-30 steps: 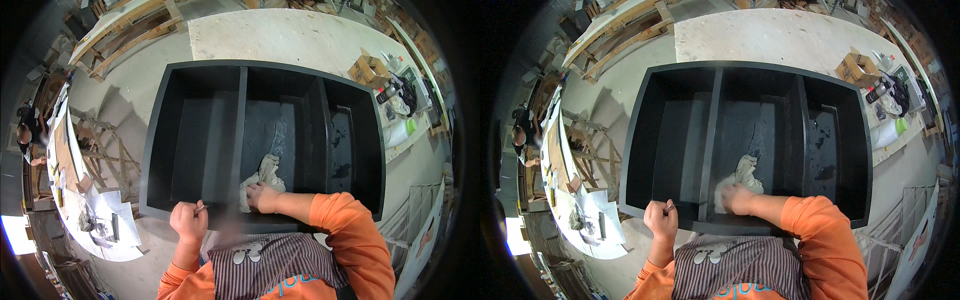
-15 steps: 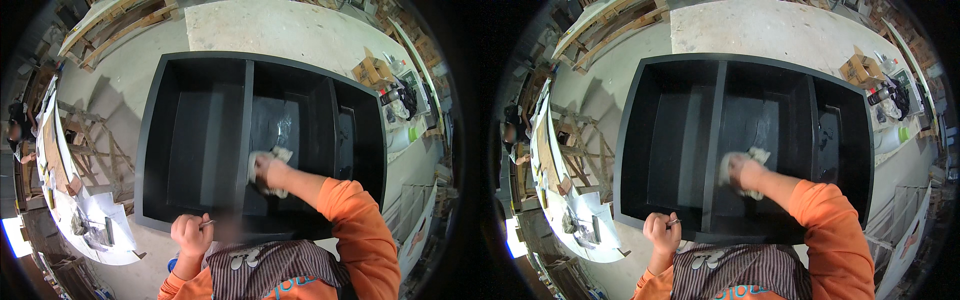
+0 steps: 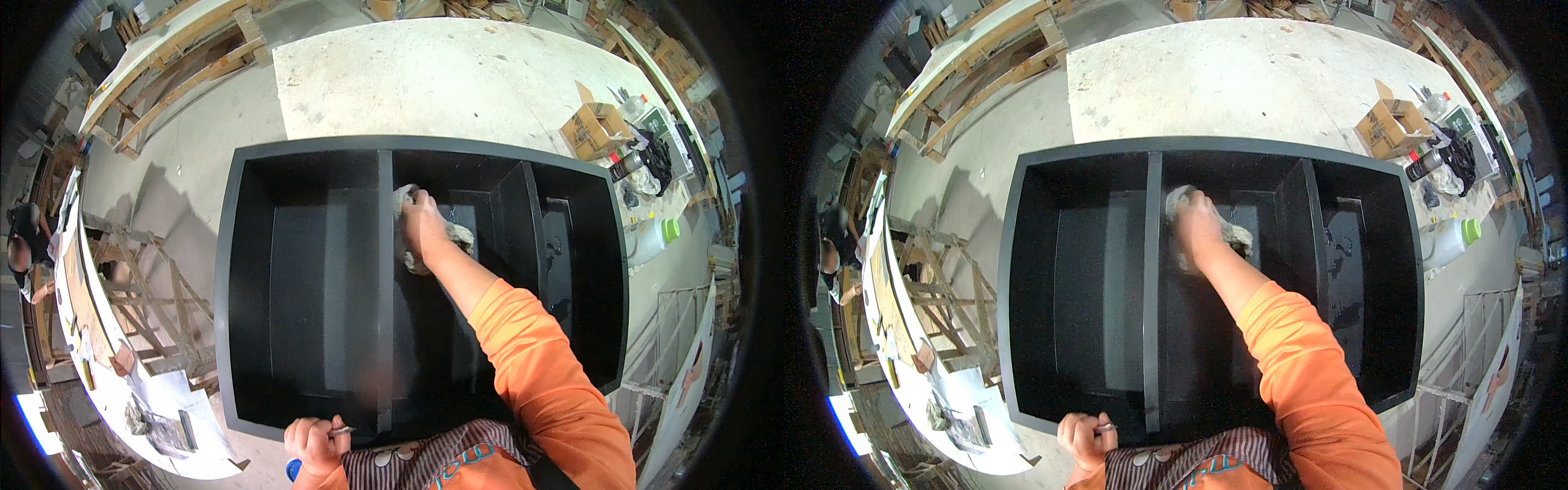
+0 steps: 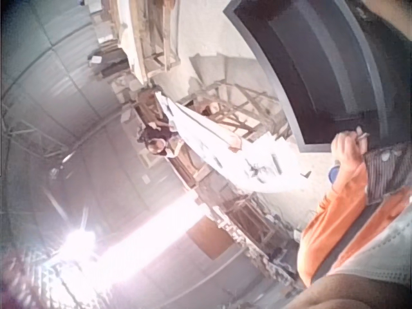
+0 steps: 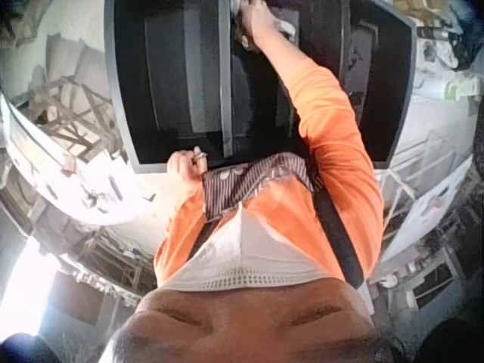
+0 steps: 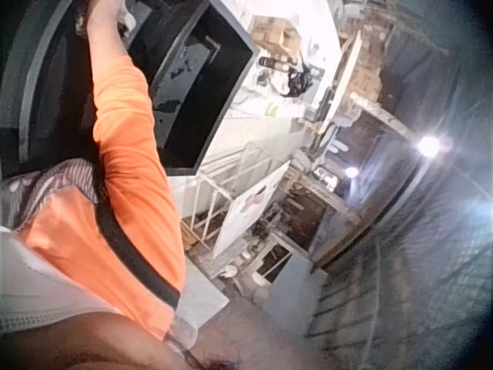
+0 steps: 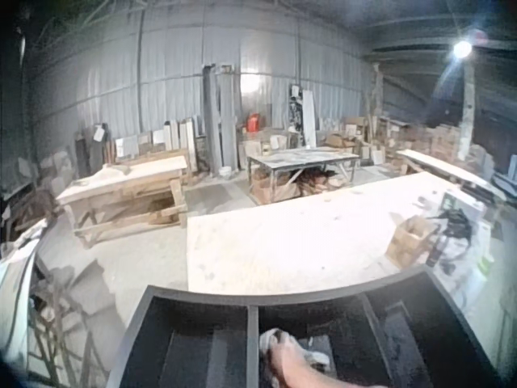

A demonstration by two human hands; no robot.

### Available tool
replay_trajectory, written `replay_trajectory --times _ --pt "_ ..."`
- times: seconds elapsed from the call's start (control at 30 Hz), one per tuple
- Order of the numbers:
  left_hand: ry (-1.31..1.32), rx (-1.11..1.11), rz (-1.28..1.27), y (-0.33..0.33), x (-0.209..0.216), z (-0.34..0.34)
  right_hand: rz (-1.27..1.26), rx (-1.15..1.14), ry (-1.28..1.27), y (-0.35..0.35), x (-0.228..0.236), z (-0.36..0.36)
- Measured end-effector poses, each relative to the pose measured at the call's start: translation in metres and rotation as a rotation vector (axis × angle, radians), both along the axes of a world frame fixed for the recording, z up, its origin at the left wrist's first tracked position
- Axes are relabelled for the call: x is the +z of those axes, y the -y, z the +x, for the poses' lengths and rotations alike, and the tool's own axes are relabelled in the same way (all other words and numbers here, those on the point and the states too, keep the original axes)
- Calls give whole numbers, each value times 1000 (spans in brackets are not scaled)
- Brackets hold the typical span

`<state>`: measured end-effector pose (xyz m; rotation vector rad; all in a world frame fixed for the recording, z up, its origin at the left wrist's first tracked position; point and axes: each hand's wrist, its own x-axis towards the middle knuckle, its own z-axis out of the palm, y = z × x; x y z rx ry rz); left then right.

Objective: The person wipes the interior surfaces of a black three-compartment cabinet with a cloth, moving methodically across each compartment. The person occasionally pauses to adjust the cloth or reposition their hands while continuing to wipe the surfaces.

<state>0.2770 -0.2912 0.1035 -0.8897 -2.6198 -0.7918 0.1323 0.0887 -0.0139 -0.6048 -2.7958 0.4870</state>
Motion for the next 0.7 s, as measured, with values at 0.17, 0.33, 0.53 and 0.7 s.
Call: replay_trajectory --times 0.17,0.33,0.53,0.7 --pt "-22 -24 7 1 -4 -2 -84 -132 198 -5 -3 -27" --pt "-34 -33 -16 0 -2 -3 -110 -237 237 -4 -9 -32" --pt "9 -7 11 -3 -1 -2 -467 -546 -301 -20 -31 26" --pt "9 -6 12 -6 3 -4 -325 -672 -669 -59 -4 58"
